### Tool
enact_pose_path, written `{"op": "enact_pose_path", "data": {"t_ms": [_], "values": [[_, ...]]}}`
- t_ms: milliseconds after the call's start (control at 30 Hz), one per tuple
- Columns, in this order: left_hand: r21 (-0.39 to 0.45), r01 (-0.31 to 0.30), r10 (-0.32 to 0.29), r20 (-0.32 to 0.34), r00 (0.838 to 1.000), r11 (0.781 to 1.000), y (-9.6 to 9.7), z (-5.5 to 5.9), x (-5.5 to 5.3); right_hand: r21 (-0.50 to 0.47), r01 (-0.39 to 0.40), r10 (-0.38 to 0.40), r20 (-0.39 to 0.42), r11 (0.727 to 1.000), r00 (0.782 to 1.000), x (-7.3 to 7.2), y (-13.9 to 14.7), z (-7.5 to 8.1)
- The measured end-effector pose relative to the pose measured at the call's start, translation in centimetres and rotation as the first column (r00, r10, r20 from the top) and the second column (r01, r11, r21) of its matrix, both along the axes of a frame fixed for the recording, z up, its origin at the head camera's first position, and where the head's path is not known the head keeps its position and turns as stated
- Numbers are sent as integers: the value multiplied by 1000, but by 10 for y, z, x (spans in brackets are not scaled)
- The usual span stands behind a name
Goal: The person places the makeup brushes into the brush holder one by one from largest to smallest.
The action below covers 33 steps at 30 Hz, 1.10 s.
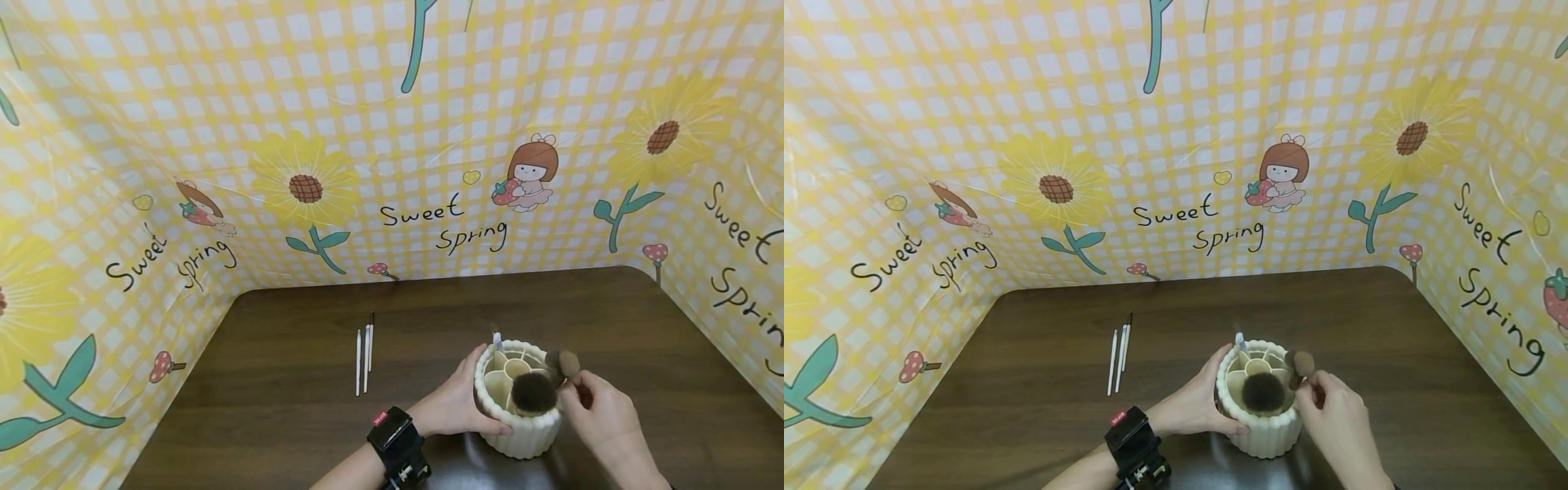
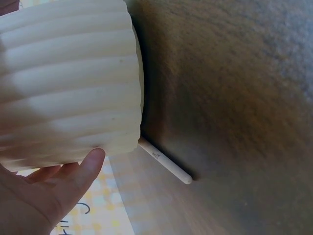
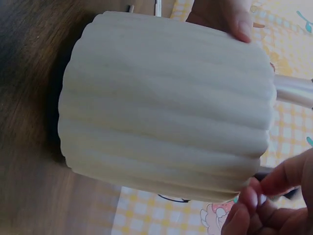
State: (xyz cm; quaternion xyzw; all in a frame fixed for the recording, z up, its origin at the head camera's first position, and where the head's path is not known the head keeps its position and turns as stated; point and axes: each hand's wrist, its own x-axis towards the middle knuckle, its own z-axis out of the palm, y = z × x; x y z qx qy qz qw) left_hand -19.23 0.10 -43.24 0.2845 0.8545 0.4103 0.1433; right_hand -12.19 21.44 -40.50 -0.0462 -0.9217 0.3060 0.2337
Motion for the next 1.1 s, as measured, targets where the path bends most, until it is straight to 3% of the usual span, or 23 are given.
{"op": "enact_pose_path", "data": {"t_ms": [267, 433, 533, 600, 700, 800, 867, 900, 1000, 1100], "values": [[3, 2, -3, 43, 999, 1000, -2, 3, 0, -48, 18, -17, 33, 999, 999, -8, 4, -9], [25, 22, -25, 119, 993, 999, -6, 6, -3, -112, -13, 29, 143, 994, 989, -9, 3, -11], [22, 32, -35, 144, 989, 999, -12, 10, -6, -118, -21, 41, 164, 993, 986, -9, 2, -12], [32, 43, -47, 120, 992, 999, -17, 13, -9, -117, -20, 38, 153, 993, 988, -9, 1, -13], [76, 28, -31, 31, 999, 997, -26, 18, -16, -114, -12, 27, 130, 993, 991, -9, 0, -14], [136, -91, 98, -49, 994, 987, -35, 22, -25, -116, -10, 25, 124, 993, 992, -9, 0, -14], [178, -223, 238, -73, 968, 958, -41, 23, -33, -118, -10, 25, 128, 993, 991, -9, 0, -14], [194, -294, 313, -79, 946, 936, -44, 23, -38, -120, -10, 26, 129, 993, 991, -9, 0, -14], [216, -479, 508, -105, 855, 851, -56, 19, -53, -118, -9, 24, 126, 993, 992, -9, -1, -14], [205, -608, 639, -157, 753, 767, -71, 13, -65, -113, -5, 19, 123, 994, 992, -9, -1, -13]]}}
